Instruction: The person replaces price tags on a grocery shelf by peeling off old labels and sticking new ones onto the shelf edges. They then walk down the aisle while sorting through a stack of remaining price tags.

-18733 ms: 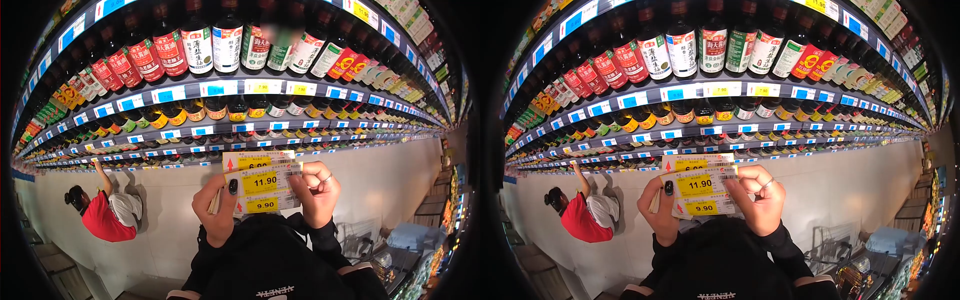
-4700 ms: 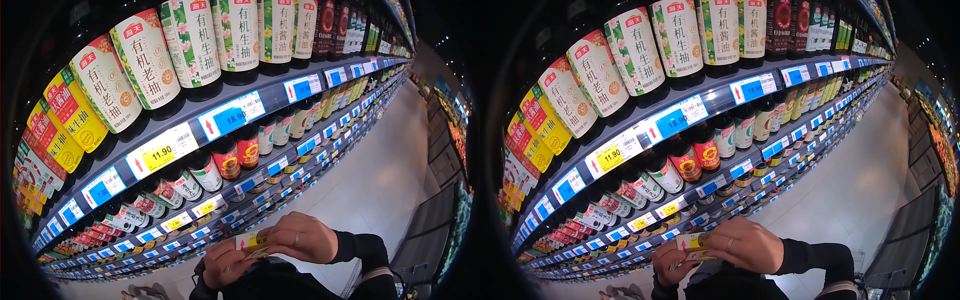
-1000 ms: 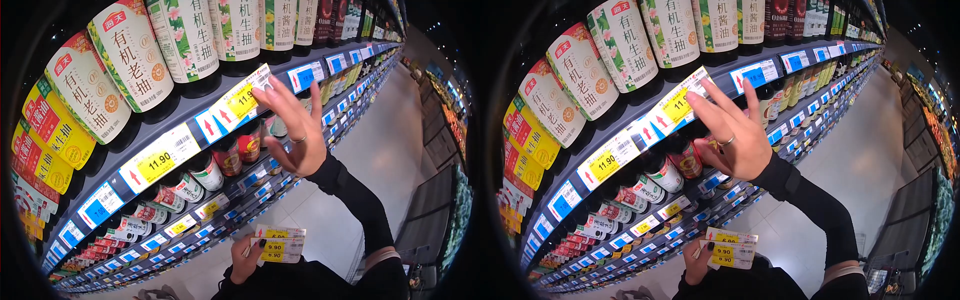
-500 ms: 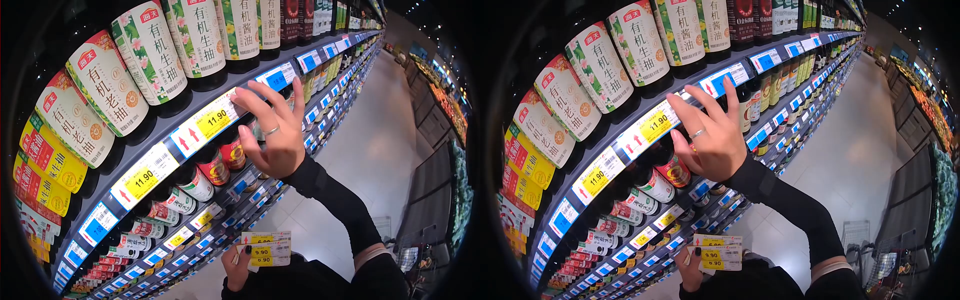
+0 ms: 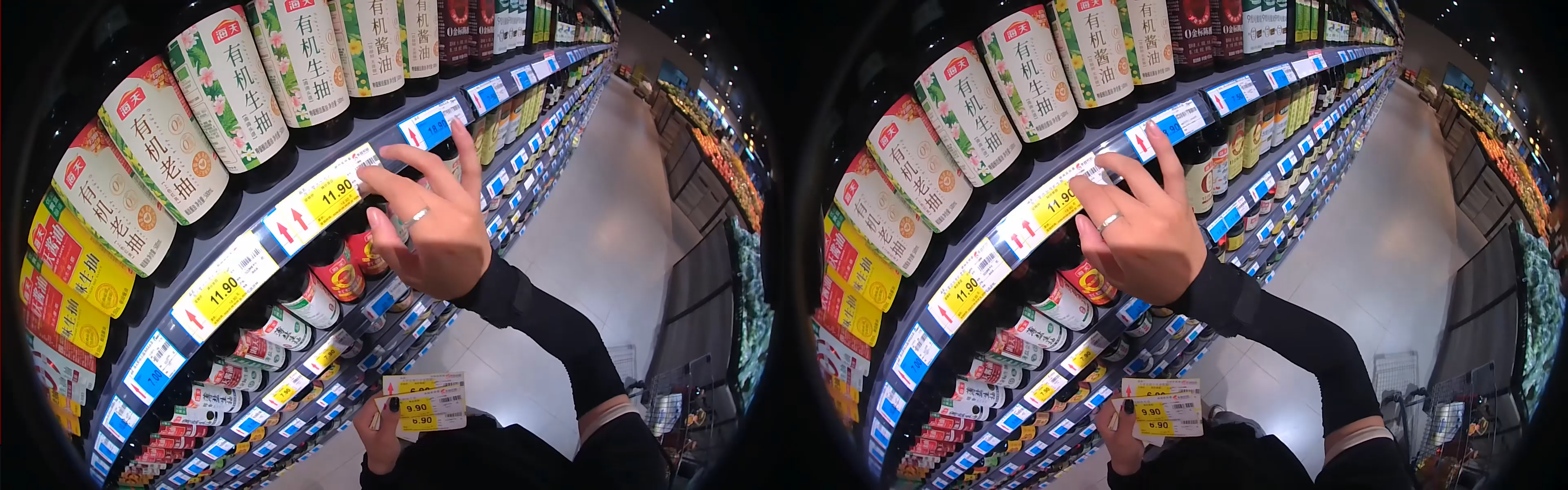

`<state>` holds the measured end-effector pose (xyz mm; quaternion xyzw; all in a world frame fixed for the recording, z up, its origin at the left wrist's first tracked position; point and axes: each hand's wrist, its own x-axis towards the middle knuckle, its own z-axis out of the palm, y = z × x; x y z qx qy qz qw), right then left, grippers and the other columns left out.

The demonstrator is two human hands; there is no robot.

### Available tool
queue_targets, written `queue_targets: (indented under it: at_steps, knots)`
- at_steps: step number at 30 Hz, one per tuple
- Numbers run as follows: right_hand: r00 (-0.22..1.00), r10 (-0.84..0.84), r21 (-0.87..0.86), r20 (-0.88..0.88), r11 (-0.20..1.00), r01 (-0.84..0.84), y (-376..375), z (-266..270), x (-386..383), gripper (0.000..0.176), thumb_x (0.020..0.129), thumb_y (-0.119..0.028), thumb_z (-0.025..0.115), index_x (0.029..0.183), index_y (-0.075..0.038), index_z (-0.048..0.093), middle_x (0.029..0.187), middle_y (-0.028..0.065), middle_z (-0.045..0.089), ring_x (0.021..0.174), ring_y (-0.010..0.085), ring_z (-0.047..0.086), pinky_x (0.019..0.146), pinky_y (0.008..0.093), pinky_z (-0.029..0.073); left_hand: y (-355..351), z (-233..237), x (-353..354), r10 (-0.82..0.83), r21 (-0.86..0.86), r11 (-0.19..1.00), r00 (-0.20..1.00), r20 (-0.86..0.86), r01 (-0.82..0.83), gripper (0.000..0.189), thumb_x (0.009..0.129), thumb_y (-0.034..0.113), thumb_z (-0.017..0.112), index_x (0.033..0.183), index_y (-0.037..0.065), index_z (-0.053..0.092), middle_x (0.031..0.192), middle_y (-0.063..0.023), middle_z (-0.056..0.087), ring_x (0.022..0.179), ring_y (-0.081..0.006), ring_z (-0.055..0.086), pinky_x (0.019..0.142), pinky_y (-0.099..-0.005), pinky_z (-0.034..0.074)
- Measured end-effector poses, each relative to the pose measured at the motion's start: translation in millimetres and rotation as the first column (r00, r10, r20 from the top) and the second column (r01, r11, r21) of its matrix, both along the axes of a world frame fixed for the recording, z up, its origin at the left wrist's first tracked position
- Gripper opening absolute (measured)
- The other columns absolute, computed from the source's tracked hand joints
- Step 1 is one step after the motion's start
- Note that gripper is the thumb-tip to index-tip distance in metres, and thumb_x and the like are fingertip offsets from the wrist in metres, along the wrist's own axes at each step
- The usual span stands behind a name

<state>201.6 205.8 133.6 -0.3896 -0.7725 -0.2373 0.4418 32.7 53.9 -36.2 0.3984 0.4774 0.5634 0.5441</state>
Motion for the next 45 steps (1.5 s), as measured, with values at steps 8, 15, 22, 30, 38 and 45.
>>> queue_targets:
  at_steps: [8, 15, 22, 30, 38, 45]
  knots:
    - [0.985, 0.171, -0.136, 0.038, 0.977, -0.165, -5.4, -5.5, -39.5, 0.044, 0.071, -0.027, 0.064, 0.113, -0.018, 0.056, 0.139, 0.0131, 0.028, 0.126, 0.0351, 0.028, 0.100, 0.0542, 0.017, -1.6, -15.1, -1.9, -0.003, -0.004, 1.000, 0.999, 0.053, 0.003, 0.025, 0.083, 0.011, 0.056, 0.102, -0.004, 0.050, 0.093, -0.0076, 0.049, 0.081, -0.0132, 0.052, 0.074, -0.0271, 0.043]
    - [0.986, 0.163, -0.048, -0.020, 0.985, -0.164, -2.0, -5.4, -38.8, 0.032, 0.072, -0.026, 0.062, 0.099, -0.011, 0.060, 0.137, 0.0195, 0.030, 0.127, 0.0405, 0.025, 0.098, 0.0573, 0.016, -1.5, -8.9, -1.1, 0.026, 0.028, 0.999, 0.998, 0.059, -0.028, 0.019, 0.081, 0.007, 0.053, 0.092, -0.008, 0.056, 0.084, -0.0073, 0.059, 0.073, -0.0089, 0.051, 0.069, -0.0230, 0.041]
    - [0.996, 0.094, -0.029, 0.002, 0.995, -0.093, 2.8, -1.7, -37.9, 0.030, 0.073, -0.022, 0.060, 0.094, -0.001, 0.061, 0.135, 0.0215, 0.032, 0.125, 0.0413, 0.027, 0.100, 0.0561, 0.014, -1.4, -10.8, -3.9, -0.028, 0.020, 0.999, 0.998, 0.055, 0.027, 0.021, 0.082, 0.010, 0.052, 0.092, -0.008, 0.056, 0.080, -0.0073, 0.058, 0.069, -0.0089, 0.050, 0.062, -0.0223, 0.040]
    - [0.996, 0.087, -0.019, 0.002, 0.996, -0.087, 9.9, 2.8, -34.4, 0.027, 0.071, -0.016, 0.057, 0.096, -0.008, 0.066, 0.134, 0.0210, 0.034, 0.127, 0.0400, 0.026, 0.101, 0.0556, 0.009, 2.3, -11.2, -1.5, -0.024, 0.028, 0.999, 0.997, 0.074, 0.022, 0.023, 0.082, 0.013, 0.055, 0.092, -0.008, 0.056, 0.076, -0.0080, 0.057, 0.065, -0.0094, 0.050, 0.059, -0.0226, 0.039]
    - [0.978, 0.209, -0.019, 0.024, 0.978, -0.209, 11.7, 5.7, -47.0, 0.025, 0.072, -0.020, 0.060, 0.096, -0.014, 0.066, 0.138, 0.0185, 0.027, 0.128, 0.0410, 0.021, 0.099, 0.0582, 0.013, 3.6, -9.3, 1.0, -0.039, 0.025, 0.999, 0.996, 0.074, 0.038, 0.023, 0.083, 0.013, 0.054, 0.094, -0.008, 0.056, 0.078, -0.0077, 0.058, 0.068, -0.0080, 0.050, 0.060, -0.0217, 0.040]
    - [0.995, 0.096, 0.015, -0.015, 0.995, -0.095, 5.2, 5.4, -45.4, 0.027, 0.075, -0.020, 0.056, 0.099, -0.013, 0.066, 0.135, 0.0212, 0.032, 0.126, 0.0433, 0.023, 0.098, 0.0593, 0.012, 5.0, -10.7, -0.3, -0.008, 0.025, 1.000, 0.996, 0.091, 0.005, 0.024, 0.083, 0.012, 0.054, 0.097, -0.008, 0.056, 0.080, -0.0086, 0.059, 0.069, -0.0085, 0.052, 0.060, -0.0219, 0.041]
